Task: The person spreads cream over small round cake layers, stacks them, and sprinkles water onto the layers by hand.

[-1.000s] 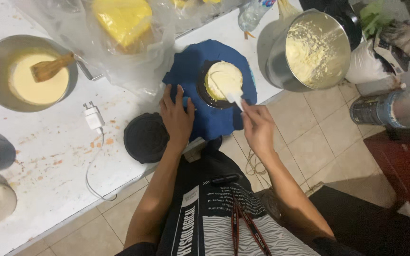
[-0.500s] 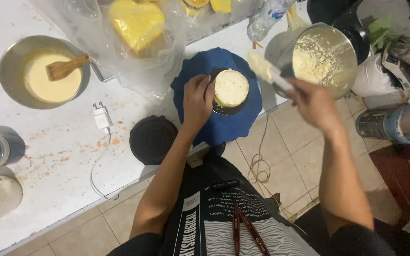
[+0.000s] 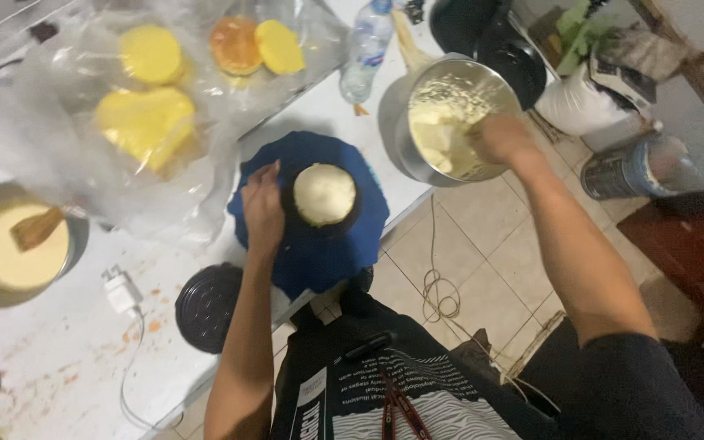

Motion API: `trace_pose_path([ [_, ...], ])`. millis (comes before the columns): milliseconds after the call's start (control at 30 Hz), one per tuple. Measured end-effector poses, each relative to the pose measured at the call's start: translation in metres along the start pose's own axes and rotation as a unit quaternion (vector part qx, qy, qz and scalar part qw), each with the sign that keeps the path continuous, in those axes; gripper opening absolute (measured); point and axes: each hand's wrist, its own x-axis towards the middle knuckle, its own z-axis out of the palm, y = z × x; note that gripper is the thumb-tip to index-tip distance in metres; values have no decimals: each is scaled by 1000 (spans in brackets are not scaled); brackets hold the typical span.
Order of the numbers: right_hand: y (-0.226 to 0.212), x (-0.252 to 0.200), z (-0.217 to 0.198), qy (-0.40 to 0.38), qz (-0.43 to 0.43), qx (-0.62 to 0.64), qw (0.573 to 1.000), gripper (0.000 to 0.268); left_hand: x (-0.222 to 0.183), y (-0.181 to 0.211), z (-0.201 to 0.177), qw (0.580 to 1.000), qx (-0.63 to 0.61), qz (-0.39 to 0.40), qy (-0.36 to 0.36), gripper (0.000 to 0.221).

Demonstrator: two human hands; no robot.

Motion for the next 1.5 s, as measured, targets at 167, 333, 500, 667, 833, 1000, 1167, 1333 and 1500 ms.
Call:
trace_pose_path([
  [167, -5, -23, -5, -26, -75, 174, 982, 30, -11, 15, -3, 1000, 17, 4, -16, 54],
  [333, -8, -93, -63, -68, -52, 390, 917, 28, -18, 11, -5, 1000, -19, -20, -3, 60],
  [500, -20, -155, -75, -11, -102, 475, 874, 28, -20, -36, 10, 997, -38, 58, 45, 50],
  [667, -113, -177, 25, 118, -172, 428, 880, 18, -19, -21, 10, 998, 14, 37, 38, 47],
  [833, -139, -199, 119, 298, -245, 239, 891, 37, -21, -1, 5, 999, -42, -25, 7, 59],
  [1000, -126, -235, 98, 292, -191, 326, 878, 37, -22, 9, 2, 996, -88, -21, 0, 60],
  [1167, -167, -189, 88, 303, -192, 279, 891, 37, -20, 1, 2, 998, -65, -9, 2, 67],
  [1333, -157, -187, 81, 314, -134, 223, 913, 38, -23, 6, 2, 994, -106, 3, 18, 60],
  [1500, -196, -203, 83, 267, -174, 313, 894, 33, -23, -5, 5, 995, -77, 50, 47, 53],
])
